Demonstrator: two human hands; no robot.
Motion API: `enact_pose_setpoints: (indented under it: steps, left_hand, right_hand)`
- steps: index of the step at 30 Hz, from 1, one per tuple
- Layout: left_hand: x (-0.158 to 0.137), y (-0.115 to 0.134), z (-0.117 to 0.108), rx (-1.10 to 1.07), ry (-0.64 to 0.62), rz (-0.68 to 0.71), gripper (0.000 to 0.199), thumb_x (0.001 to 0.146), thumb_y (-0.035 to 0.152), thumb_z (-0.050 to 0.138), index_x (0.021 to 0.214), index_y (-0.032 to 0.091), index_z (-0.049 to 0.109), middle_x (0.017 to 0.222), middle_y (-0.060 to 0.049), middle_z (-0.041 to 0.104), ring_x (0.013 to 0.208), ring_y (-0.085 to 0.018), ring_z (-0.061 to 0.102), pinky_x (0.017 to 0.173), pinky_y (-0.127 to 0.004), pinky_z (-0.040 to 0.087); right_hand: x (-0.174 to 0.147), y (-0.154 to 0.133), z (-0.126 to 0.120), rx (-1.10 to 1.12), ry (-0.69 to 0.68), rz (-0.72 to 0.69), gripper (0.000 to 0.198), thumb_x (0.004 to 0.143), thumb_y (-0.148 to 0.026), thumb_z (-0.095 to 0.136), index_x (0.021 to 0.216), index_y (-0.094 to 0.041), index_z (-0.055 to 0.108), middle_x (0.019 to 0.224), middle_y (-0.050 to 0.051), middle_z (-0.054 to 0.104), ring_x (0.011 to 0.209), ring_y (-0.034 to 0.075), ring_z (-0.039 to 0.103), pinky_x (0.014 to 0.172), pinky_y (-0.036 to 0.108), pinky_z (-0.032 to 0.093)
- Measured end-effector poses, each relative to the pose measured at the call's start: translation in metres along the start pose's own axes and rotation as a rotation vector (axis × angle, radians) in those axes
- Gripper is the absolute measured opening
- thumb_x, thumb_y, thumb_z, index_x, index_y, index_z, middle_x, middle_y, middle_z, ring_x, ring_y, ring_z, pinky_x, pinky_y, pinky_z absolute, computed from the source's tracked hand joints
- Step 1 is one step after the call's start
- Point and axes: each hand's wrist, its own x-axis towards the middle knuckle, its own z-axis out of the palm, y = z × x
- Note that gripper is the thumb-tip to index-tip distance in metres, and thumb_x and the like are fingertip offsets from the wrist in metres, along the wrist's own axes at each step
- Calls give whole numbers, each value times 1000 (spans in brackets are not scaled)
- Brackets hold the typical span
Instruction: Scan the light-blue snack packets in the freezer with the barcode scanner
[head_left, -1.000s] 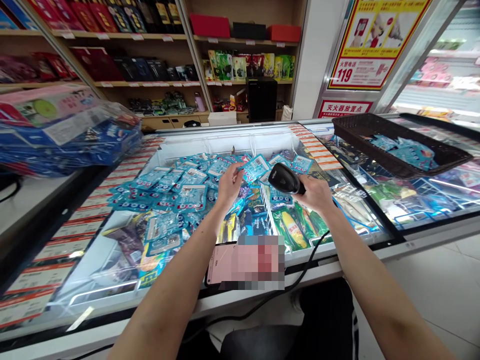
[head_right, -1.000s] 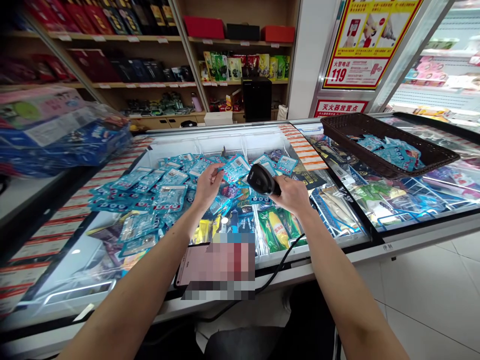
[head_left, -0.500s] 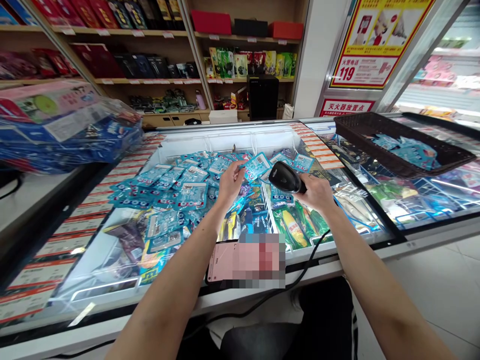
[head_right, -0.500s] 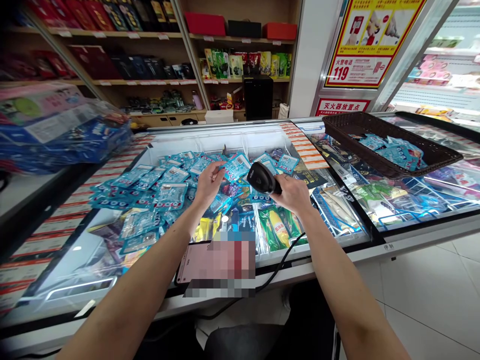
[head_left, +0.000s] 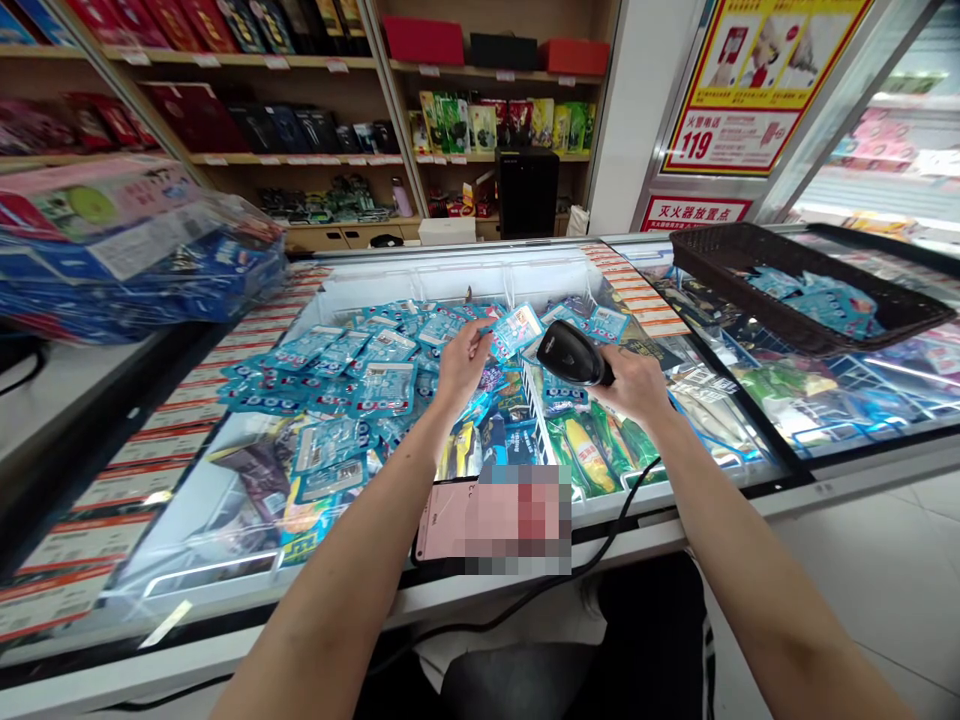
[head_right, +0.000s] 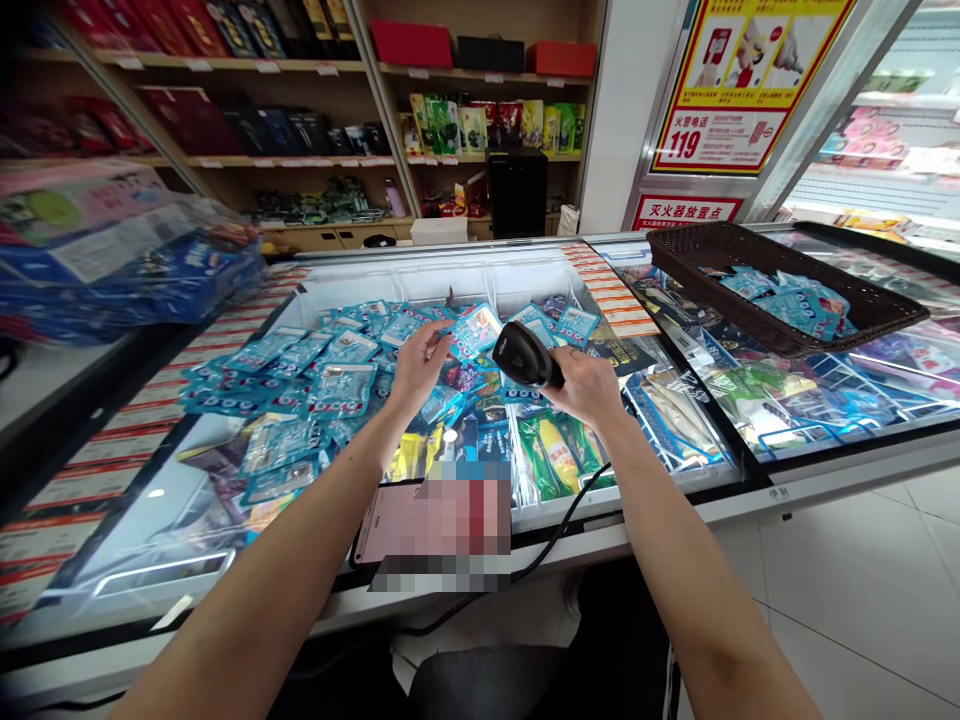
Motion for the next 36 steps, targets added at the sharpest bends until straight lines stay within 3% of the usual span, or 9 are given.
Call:
enact_pose_setpoints:
  steps: [4,12,17,27,31,36]
  left_hand:
    - [-1,-1,0,25,27,23,37,87,43,43,116,25,56,66,2,49,60,-11,50,63,-26,47]
    - [-1,-4,-5,95,149,-35,40,88,47,40,120,25,52,80,-1,58,69,-13,55,70,-29,48]
    - [1,-9,-5,120,141,-27,42,89,48,40,121,25,52,80,-1,59,72,-15,57,73,-31,48]
    - [1,-13,-4,160,144,51,39,90,47,38,119,25,53,70,2,54,59,-10,56,62,-26,47]
    - [1,-14,-4,170,143,60,39,91,46,38,119,25,52,68,2,53,58,-10,55,62,-26,47]
    - [2,-14,-4,246,214,90,38,92,42,35,119,23,52,76,-1,58,68,-13,55,70,-29,47]
  right_hand:
    - [0,1,0,12,15,-7,36,77,-43,54,99,-16,62,84,7,67,76,20,61,61,26,35]
    - [-1,-2,-3,37,31,-32,34,78,-41,52,98,-15,62,83,7,67,75,20,60,61,26,35]
    - [-1,-3,-3,40,65,-55,31,77,-38,53,97,-15,62,80,6,66,73,19,60,61,26,36]
    - [-2,-2,-2,63,179,-110,27,75,-36,55,92,-16,62,74,5,65,67,18,60,57,25,35]
    - [-1,0,-1,29,125,-59,29,76,-40,56,92,-16,62,75,5,66,70,19,61,58,25,35]
    - [1,4,-3,-78,-49,112,33,76,-41,55,96,-17,62,82,8,68,72,21,61,60,27,35]
